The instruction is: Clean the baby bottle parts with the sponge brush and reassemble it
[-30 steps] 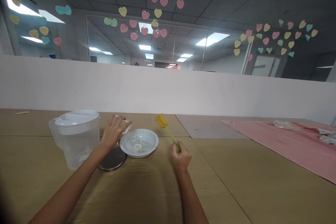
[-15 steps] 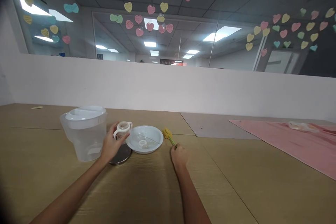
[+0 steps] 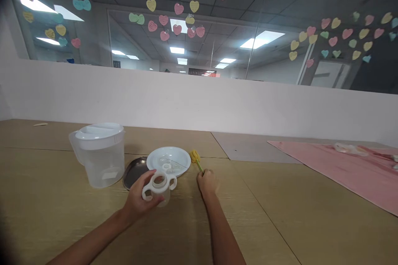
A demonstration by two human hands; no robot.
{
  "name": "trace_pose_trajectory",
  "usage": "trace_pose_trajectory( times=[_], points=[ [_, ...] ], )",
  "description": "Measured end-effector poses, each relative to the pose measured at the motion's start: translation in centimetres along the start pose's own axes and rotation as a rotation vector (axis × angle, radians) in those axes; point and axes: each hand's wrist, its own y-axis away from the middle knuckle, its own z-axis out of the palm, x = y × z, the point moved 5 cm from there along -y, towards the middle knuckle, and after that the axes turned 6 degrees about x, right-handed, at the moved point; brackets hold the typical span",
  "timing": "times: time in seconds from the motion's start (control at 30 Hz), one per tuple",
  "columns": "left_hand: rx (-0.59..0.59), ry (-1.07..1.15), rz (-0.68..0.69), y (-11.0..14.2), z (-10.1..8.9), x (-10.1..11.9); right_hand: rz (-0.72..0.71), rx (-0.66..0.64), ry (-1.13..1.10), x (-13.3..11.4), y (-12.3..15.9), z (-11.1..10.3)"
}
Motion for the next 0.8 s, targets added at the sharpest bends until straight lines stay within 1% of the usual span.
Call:
trace_pose_trajectory(
  times=[0.03, 0.1, 0.33, 0.47, 0.67, 0.73, 0.8],
  points=[
    [-0.026, -0.007, 0.023, 0.2, 0.3, 0.1, 0.000, -0.008, 0.001, 0.0, 0.0, 0.1],
    [-0.064, -0.017, 0.025, 0.5, 0.7, -0.1, 0.005, -0.015, 0.002, 0.0, 0.0, 0.3],
    [-0.177, -0.043, -0.160, 0.7, 1.6, -1.2, -0.021, -0.016, 0.021, -0.4, 0.0, 0.6],
    [-0.224, -0.032, -0.205, 0.5, 1.9, -1.1, -0.039, 0.000, 0.030, -1.0, 0.2, 0.5],
    [-0.226, -0.064, -0.183, 0.5, 2.0, -0.9, -0.081, 0.015, 0.046, -1.5, 0.6, 0.6],
    [-0.204, -0.085, -0.164, 0.4, 1.7, -1.0, -0.090, 0.032, 0.054, -1.5, 0.6, 0.5],
    [-0.142, -0.090, -0.113, -0.3, 0.9, -1.1, -0.102, 0.070, 0.048, -1.6, 0.5, 0.3]
  ],
)
